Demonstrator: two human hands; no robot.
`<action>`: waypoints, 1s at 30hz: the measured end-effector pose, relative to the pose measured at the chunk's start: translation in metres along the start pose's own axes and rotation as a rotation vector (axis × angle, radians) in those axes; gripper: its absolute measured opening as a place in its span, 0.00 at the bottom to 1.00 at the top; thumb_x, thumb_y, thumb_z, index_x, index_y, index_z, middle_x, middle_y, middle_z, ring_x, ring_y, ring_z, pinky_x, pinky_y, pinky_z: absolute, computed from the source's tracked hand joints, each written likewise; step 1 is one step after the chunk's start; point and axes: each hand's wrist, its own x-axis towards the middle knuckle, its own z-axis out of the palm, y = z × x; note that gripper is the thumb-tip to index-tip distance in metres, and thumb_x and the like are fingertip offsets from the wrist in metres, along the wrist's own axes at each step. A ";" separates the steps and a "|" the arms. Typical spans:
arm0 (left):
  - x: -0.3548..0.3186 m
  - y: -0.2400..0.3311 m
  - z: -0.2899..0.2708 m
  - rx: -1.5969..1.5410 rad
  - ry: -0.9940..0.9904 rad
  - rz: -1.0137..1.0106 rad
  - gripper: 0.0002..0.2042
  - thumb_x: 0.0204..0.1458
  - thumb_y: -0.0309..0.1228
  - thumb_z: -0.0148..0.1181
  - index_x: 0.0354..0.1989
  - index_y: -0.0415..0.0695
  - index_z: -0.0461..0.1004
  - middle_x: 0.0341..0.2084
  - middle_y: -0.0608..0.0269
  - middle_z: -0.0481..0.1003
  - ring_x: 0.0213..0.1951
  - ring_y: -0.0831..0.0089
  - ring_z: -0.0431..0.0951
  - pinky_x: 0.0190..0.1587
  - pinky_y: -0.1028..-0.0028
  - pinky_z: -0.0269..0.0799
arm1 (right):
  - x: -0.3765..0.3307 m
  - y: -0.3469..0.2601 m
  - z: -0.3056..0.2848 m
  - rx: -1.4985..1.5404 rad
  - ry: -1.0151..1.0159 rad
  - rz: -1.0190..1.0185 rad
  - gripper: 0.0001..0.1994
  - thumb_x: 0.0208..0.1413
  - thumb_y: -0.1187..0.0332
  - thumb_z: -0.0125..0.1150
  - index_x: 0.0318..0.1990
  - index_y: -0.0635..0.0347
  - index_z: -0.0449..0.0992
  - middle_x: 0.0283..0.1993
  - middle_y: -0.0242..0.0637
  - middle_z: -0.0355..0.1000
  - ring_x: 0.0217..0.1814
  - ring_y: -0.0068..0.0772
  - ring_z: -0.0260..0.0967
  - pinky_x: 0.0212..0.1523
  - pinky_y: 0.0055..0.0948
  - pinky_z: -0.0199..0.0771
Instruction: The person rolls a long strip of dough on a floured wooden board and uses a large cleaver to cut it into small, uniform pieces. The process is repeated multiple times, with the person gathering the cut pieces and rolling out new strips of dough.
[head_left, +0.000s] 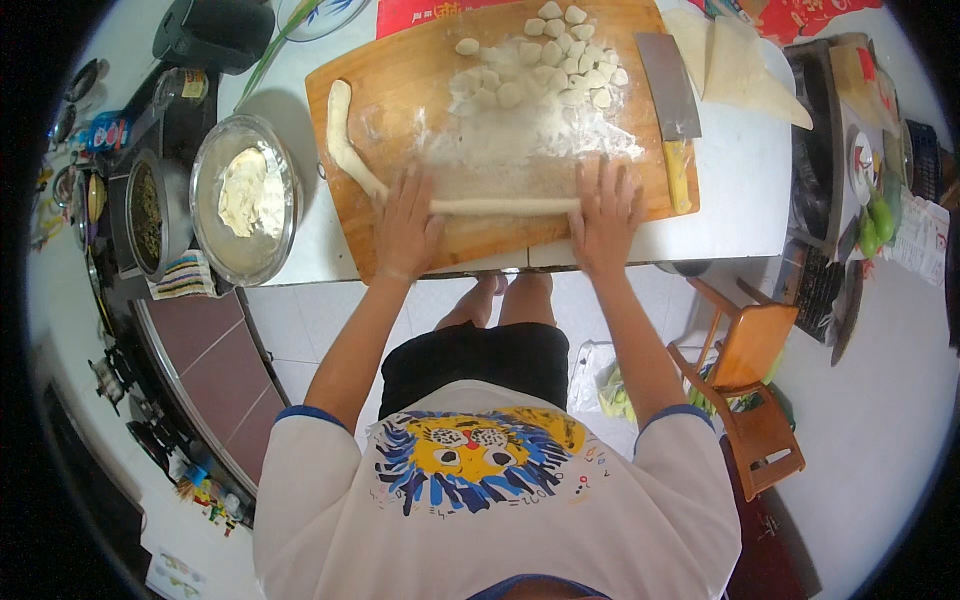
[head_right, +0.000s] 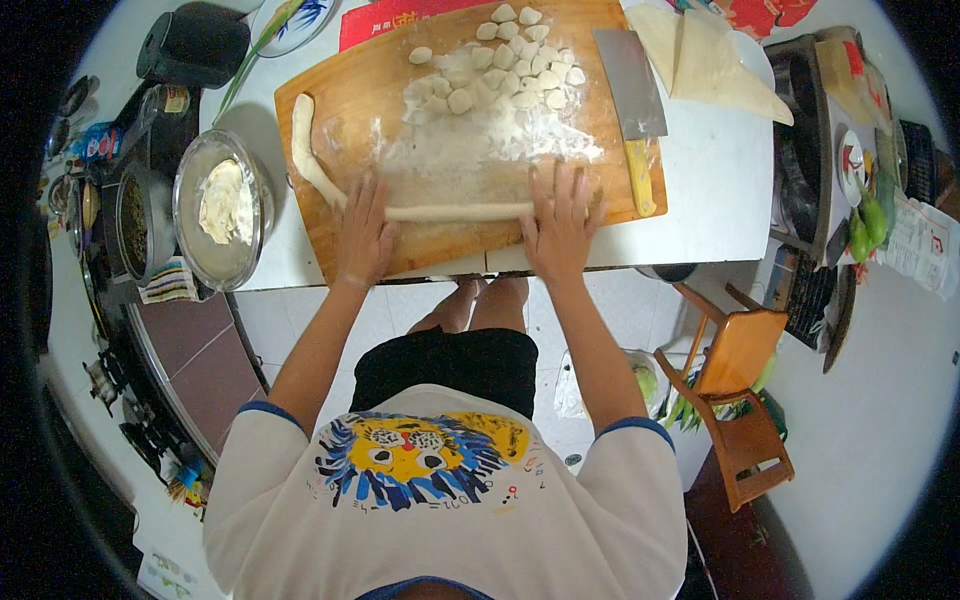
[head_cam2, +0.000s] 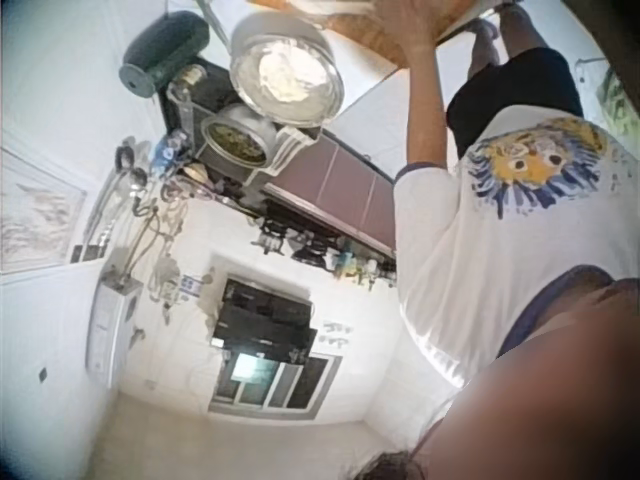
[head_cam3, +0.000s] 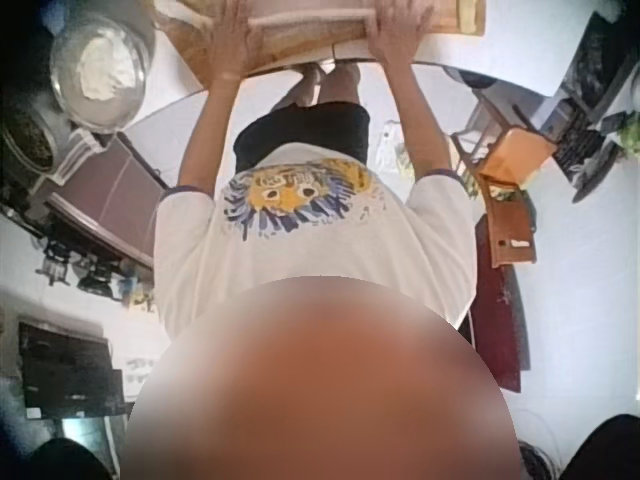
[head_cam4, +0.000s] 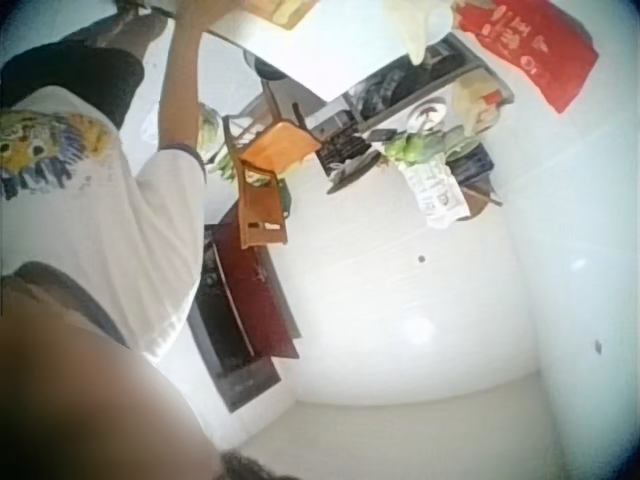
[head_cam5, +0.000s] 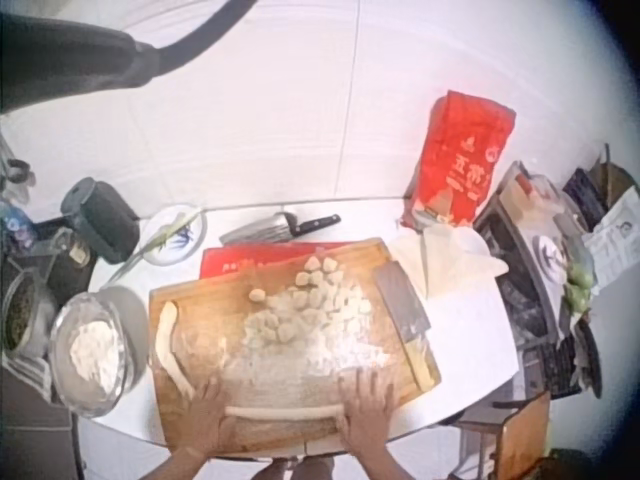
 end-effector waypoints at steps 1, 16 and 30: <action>-0.010 -0.006 0.000 0.026 -0.031 -0.007 0.34 0.54 0.40 0.51 0.70 0.51 0.49 0.70 0.57 0.47 0.70 0.56 0.47 0.67 0.43 0.39 | -0.007 0.000 0.000 -0.035 -0.003 0.002 0.28 0.60 0.50 0.46 0.68 0.39 0.57 0.74 0.41 0.44 0.75 0.53 0.37 0.68 0.66 0.26; 0.163 0.015 -0.006 -0.024 0.506 -0.024 0.29 0.59 0.45 0.47 0.67 0.46 0.56 0.68 0.54 0.52 0.69 0.55 0.50 0.68 0.49 0.39 | 0.143 -0.085 0.002 -0.063 0.300 0.017 0.30 0.60 0.44 0.44 0.69 0.40 0.56 0.74 0.51 0.40 0.75 0.59 0.35 0.69 0.67 0.25; 0.079 -0.004 -0.008 0.182 0.108 -0.001 0.30 0.58 0.43 0.44 0.68 0.47 0.52 0.69 0.55 0.51 0.69 0.56 0.48 0.68 0.48 0.38 | 0.067 -0.091 0.018 -0.035 0.126 -0.041 0.27 0.54 0.46 0.53 0.63 0.32 0.65 0.73 0.43 0.45 0.73 0.68 0.34 0.64 0.77 0.26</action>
